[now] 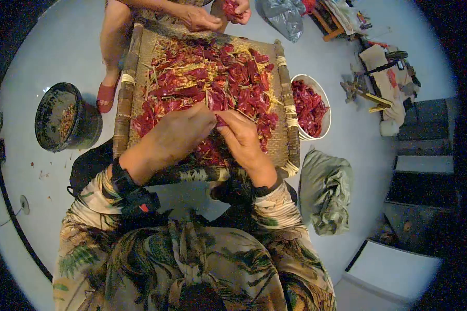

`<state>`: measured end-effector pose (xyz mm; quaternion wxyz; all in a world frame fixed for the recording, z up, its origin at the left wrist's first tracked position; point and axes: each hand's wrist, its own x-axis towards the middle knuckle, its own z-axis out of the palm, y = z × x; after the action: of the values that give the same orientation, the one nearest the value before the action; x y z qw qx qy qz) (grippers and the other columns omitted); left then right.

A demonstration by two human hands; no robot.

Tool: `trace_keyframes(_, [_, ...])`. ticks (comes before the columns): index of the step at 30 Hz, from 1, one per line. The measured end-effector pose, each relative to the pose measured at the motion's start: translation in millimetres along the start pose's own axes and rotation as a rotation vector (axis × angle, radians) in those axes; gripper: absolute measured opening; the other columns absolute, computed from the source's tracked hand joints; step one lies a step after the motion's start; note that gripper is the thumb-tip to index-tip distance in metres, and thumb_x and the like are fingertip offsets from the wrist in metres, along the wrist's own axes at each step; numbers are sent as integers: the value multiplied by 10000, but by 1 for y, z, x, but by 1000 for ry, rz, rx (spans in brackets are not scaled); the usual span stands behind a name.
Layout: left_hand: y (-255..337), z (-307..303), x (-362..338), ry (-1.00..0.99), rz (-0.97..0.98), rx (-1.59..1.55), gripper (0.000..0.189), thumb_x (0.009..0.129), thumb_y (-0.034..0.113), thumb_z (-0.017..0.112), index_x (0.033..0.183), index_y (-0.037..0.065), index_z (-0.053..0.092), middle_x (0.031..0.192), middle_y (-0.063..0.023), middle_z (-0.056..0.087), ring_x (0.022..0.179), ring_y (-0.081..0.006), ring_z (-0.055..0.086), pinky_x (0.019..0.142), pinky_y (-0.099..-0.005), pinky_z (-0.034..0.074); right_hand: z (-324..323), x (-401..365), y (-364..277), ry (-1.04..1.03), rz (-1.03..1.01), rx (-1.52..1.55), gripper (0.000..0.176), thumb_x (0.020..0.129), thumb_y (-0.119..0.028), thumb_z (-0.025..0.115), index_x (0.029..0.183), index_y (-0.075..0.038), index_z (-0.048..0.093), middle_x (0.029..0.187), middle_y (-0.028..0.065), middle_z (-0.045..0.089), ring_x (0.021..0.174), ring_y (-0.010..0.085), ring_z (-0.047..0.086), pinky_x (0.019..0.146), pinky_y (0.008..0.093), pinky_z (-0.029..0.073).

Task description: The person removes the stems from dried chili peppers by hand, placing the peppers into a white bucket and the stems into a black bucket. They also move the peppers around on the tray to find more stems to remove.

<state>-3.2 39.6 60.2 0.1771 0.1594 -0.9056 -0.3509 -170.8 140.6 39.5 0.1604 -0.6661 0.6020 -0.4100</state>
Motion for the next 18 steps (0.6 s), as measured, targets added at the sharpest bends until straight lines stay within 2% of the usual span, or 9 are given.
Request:
trace_keyframes(3, [0,4,1,58,-27,-43,112,867,131,521,896,25,501,862,-194,525,790,-407,552,668,-458,447,2,-1,2,-6,38,7,271,798,-38,558,1060,29,573,983,190,603,926,351,587,800,375,467])
trace_keyframes(6, [-7,17,2,317,96,-133,87,855,97,526,886,18,508,799,-173,527,731,-379,555,652,-431,443,3,0,4,24,18,-4,268,804,-44,564,1063,25,576,993,189,604,929,349,589,804,373,468])
trace_keyframes(9, [-18,23,8,494,113,-126,84,837,84,555,863,28,497,715,-114,521,587,-270,548,511,-352,428,2,1,2,72,-30,-26,262,806,-34,568,1063,7,589,1009,187,606,946,345,589,828,374,467])
trace_keyframes(12, [-28,6,9,374,-177,-359,90,851,84,561,862,28,491,671,-32,504,546,-125,502,479,-272,386,-1,3,1,100,-55,-35,263,801,-12,572,1062,-12,602,1017,181,610,969,337,588,866,375,461])
trace_keyframes(13, [-22,-1,7,289,-204,-508,84,881,107,550,869,40,501,652,30,467,551,-37,460,469,-211,366,0,2,4,117,-45,-38,266,797,-3,574,1061,-18,606,1017,177,612,976,333,587,879,374,458])
trace_keyframes(16, [-8,-1,6,112,-265,-918,82,907,131,525,886,53,512,649,34,472,535,-36,462,463,-194,374,-1,3,5,149,-56,-66,276,789,9,578,1060,-30,612,1013,164,617,983,323,587,906,388,449])
trace_keyframes(18, [-1,3,3,117,-271,-943,102,910,154,530,898,53,518,646,31,477,525,-37,465,458,-193,381,-3,6,2,155,-78,-89,283,783,13,579,1060,-38,614,1006,154,620,979,321,587,916,405,444])
